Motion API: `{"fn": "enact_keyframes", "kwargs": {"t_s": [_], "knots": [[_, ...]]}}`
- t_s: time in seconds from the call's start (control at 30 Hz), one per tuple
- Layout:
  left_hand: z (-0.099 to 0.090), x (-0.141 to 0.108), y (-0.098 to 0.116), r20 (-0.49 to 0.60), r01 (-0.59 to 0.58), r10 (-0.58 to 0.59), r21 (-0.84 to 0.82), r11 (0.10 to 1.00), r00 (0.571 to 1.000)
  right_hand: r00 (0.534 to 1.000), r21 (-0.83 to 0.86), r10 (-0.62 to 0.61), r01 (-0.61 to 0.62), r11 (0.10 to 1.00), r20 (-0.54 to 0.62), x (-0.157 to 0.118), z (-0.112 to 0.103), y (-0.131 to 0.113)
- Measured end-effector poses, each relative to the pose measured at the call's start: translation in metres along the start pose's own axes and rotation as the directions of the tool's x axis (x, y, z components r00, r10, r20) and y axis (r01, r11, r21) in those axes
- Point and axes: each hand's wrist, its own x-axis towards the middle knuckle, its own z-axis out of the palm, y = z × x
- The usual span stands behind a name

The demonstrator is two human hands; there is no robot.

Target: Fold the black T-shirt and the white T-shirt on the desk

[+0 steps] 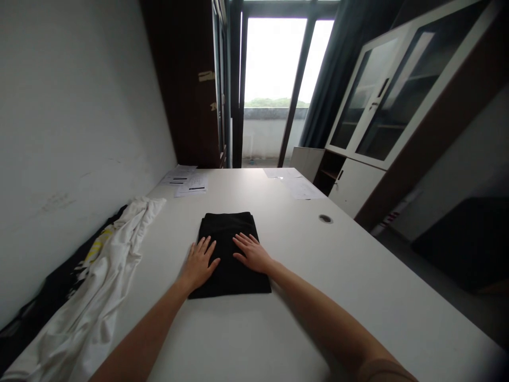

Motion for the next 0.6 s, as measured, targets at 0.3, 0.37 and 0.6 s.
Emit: {"fn": "enact_keyframes", "kwargs": {"t_s": [0.3, 0.37, 0.6], "knots": [[-0.001, 0.004, -0.010, -0.062, 0.119, -0.119, -0.009, 0.993, 0.991, 0.988, -0.053, 0.141, -0.145, 0.988, -0.068, -0.001, -0.006, 0.008], [0.001, 0.004, -0.009, -0.035, 0.012, -0.013, -0.043, 0.999, 0.999, 1.000, -0.009, -0.006, 0.006, 1.000, -0.012, -0.002, -0.006, 0.002], [0.011, 0.007, -0.028, -0.038, 0.290, -0.289, 0.027, 0.957, 0.957, 0.922, -0.065, 0.384, -0.386, 0.920, -0.040, 0.003, -0.002, 0.024]]}}
